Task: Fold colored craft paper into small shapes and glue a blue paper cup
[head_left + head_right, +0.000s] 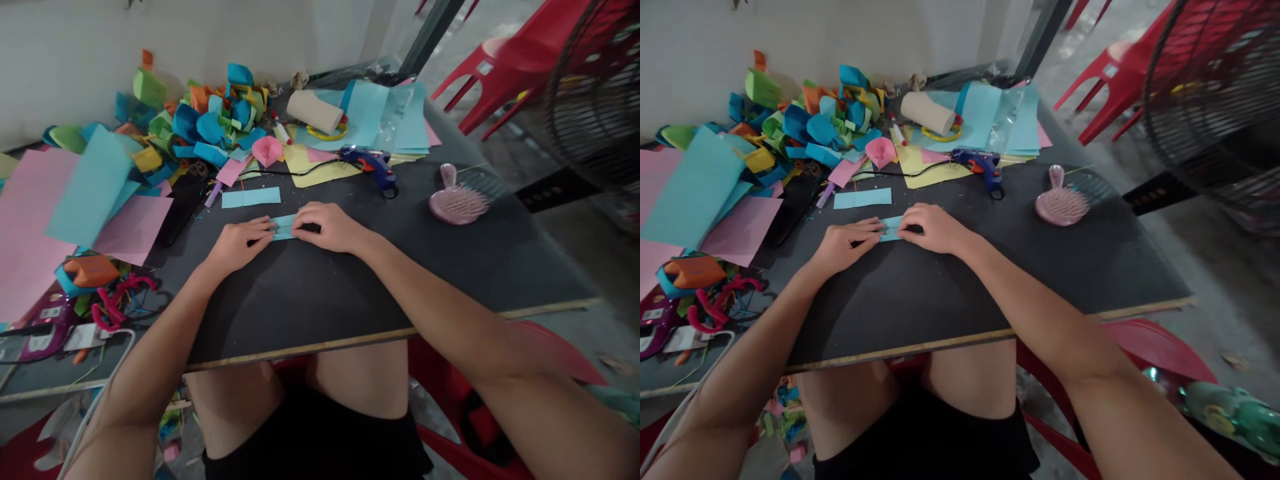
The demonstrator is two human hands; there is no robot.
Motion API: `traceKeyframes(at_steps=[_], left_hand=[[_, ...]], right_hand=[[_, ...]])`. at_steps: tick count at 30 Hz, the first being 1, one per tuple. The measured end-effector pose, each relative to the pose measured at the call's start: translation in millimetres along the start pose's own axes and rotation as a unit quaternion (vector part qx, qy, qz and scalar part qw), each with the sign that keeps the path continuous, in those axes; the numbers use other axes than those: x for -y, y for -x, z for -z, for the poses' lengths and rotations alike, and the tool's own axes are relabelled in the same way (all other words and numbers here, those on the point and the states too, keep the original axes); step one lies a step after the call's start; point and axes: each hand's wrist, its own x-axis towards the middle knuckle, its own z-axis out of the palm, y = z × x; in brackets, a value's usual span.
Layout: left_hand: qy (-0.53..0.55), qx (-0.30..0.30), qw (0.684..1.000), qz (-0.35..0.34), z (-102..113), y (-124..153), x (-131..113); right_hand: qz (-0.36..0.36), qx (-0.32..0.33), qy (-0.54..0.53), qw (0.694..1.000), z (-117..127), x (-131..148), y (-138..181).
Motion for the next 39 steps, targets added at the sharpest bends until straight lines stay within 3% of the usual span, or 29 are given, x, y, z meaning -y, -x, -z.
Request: traceKeyframes(at_steps=[5, 10, 17, 19, 25, 32, 39], left_hand=[[0.023, -0.052, 0.997, 0.043, -3, -2, 1], [0.044, -0.088, 0.990, 0.102, -5, -5, 1], [0.049, -0.077, 0.989, 0.119, -3, -4, 1], [0.042, -0.075, 0.990, 0.112, -2, -4, 0], [0.024, -0.075, 0.990, 0.117, -1, -7, -5], [-0.009, -0.140, 0.972, 0.186, -12, -9, -15], [-0.034, -0.156, 0.971, 0.177, -15, -6, -13]], right_hand=[[-0.028, -0.039, 0.042, 0.998, -3, 1, 0], [-0.103, -0.058, 0.074, 0.990, -6, -1, 2], [-0.036, -0.113, 0.102, 0.988, -5, 0, 3], [-0.020, -0.100, 0.078, 0.992, -3, -2, 2], [-0.103, -0.055, 0.016, 0.993, -8, -7, -7], [-0.184, -0.107, 0.043, 0.976, -18, -3, -10], [-0.205, -0.130, 0.027, 0.970, -18, -3, -9]])
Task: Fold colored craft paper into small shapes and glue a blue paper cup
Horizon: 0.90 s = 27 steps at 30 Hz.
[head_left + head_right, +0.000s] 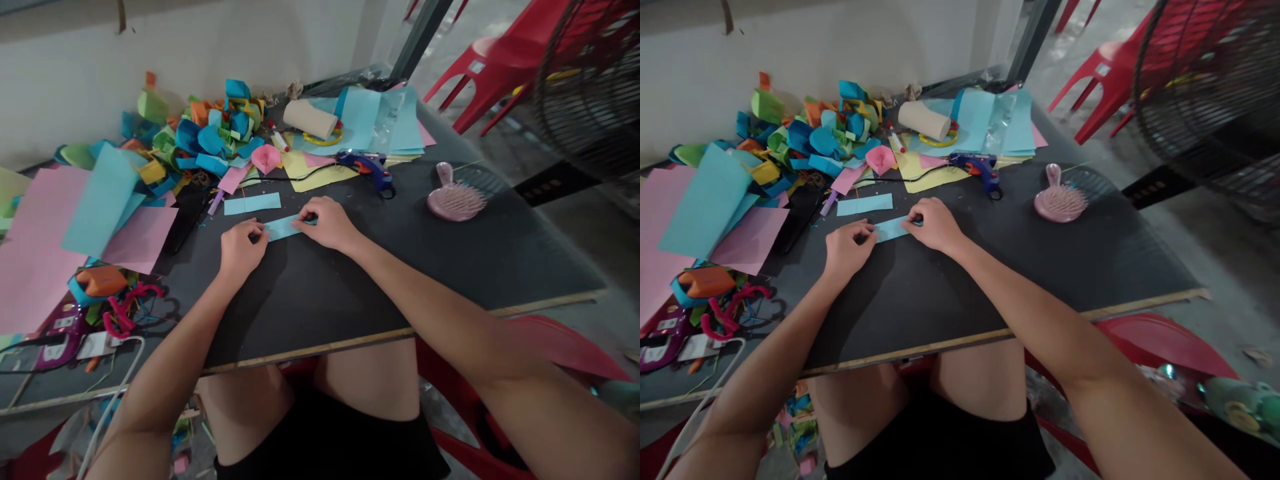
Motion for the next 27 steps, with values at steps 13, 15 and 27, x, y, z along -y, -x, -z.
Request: traceKeyframes(at_steps=[13, 15, 27], left_hand=[[-0.010, 0.010, 1.000, 0.001, 1, -5, 3], [-0.021, 0.005, 1.000, -0.007, -1, -1, 1], [-0.107, 0.020, 0.991, -0.084, 5, 0, 8]], right_hand=[[0.001, 0.000, -0.005, 1.000, -1, -2, 0], [0.001, -0.004, -0.009, 1.000, -1, -2, 0], [-0.012, -0.006, -0.036, 0.999, 4, 0, -1]])
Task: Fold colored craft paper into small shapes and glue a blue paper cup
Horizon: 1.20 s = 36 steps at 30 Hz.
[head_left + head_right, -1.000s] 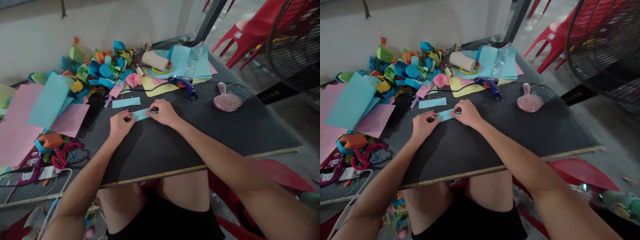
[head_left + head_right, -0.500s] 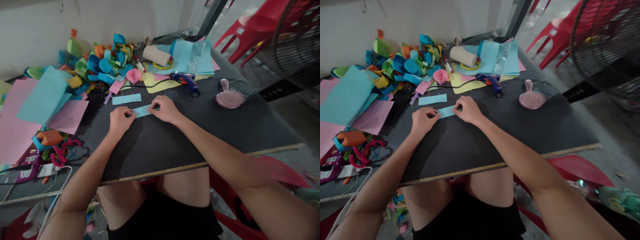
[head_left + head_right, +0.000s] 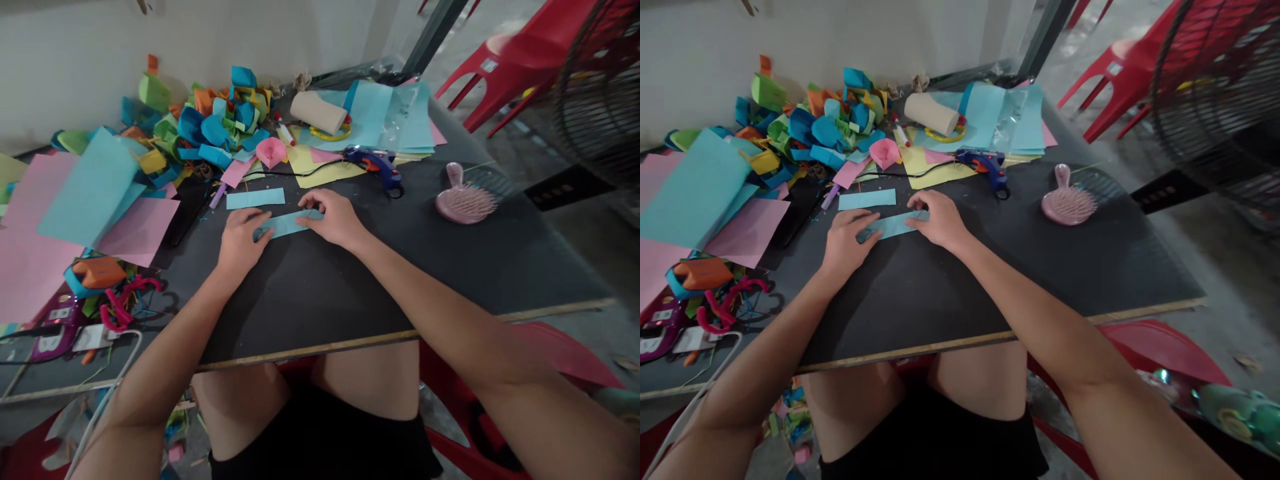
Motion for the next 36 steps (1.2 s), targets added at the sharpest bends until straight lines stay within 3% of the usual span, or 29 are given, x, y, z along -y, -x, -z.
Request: traceKeyframes(at_steps=[3, 13, 19, 32, 36], left_hand=[[-0.024, 0.050, 0.997, -0.049, 0, 4, -3], [-0.156, 0.149, 0.976, -0.024, 13, 28, -42], [-0.166, 0.130, 0.977, -0.013, 7, 38, -48], [-0.171, 0.126, 0.977, -0.012, 11, 30, -46], [-0.176, 0.129, 0.975, -0.029, 14, 30, -42]], right_hand=[[0.009, 0.007, -0.012, 1.000, 1, -3, -1], [0.009, 0.019, -0.013, 1.000, 1, -9, -4], [0.027, 0.033, -0.028, 0.999, 8, -14, 0], [-0.007, 0.055, -0.027, 0.998, 10, -10, -4], [0.011, 0.042, 0.021, 0.999, 10, -4, 2]])
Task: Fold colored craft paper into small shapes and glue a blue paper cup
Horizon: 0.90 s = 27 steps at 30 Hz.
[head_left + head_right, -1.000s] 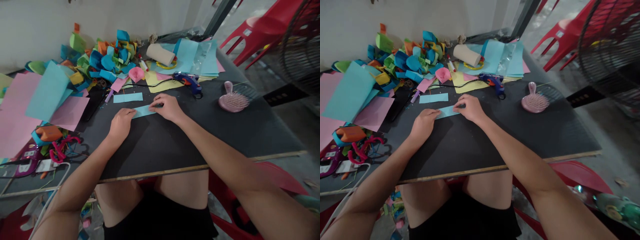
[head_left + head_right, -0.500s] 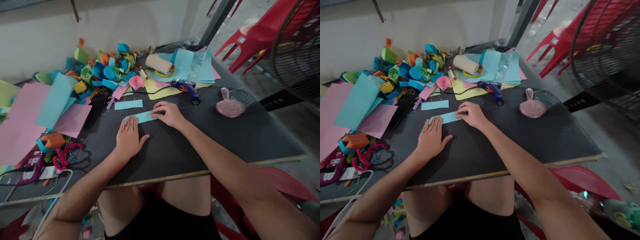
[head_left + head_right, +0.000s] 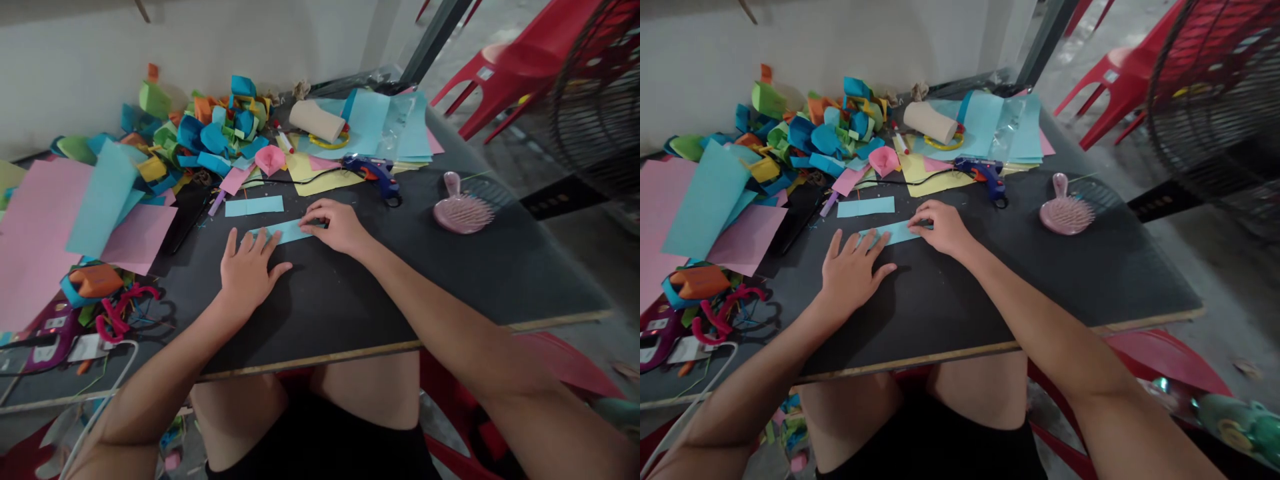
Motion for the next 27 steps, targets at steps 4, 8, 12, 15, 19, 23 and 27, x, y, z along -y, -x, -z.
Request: traceKeyframes(at_steps=[4, 8, 12, 15, 19, 23, 27], left_hand=[[-0.027, 0.004, 1.000, -0.014, 2, -1, 2], [-0.047, 0.017, 0.999, -0.021, 1, -2, 2], [-0.052, 0.017, 0.998, -0.024, -1, -2, -1], [-0.063, 0.028, 0.998, -0.014, 0, -2, -3], [-0.066, 0.051, 0.997, 0.001, 3, -3, -7], [-0.056, 0.036, 0.997, 0.046, 2, -2, -13], [-0.033, 0.012, 0.997, 0.068, -1, 0, -17]], right_hand=[[0.058, -0.072, 0.142, 0.986, -4, 22, 18], [0.211, 0.121, 0.152, 0.958, -15, 39, 34], [0.166, 0.191, 0.182, 0.950, -21, 39, 41], [0.142, 0.183, 0.202, 0.952, -19, 38, 42], [0.147, 0.166, 0.198, 0.955, -17, 38, 42], [0.155, 0.171, 0.200, 0.952, -15, 37, 40], [0.150, 0.189, 0.214, 0.947, -12, 39, 38]])
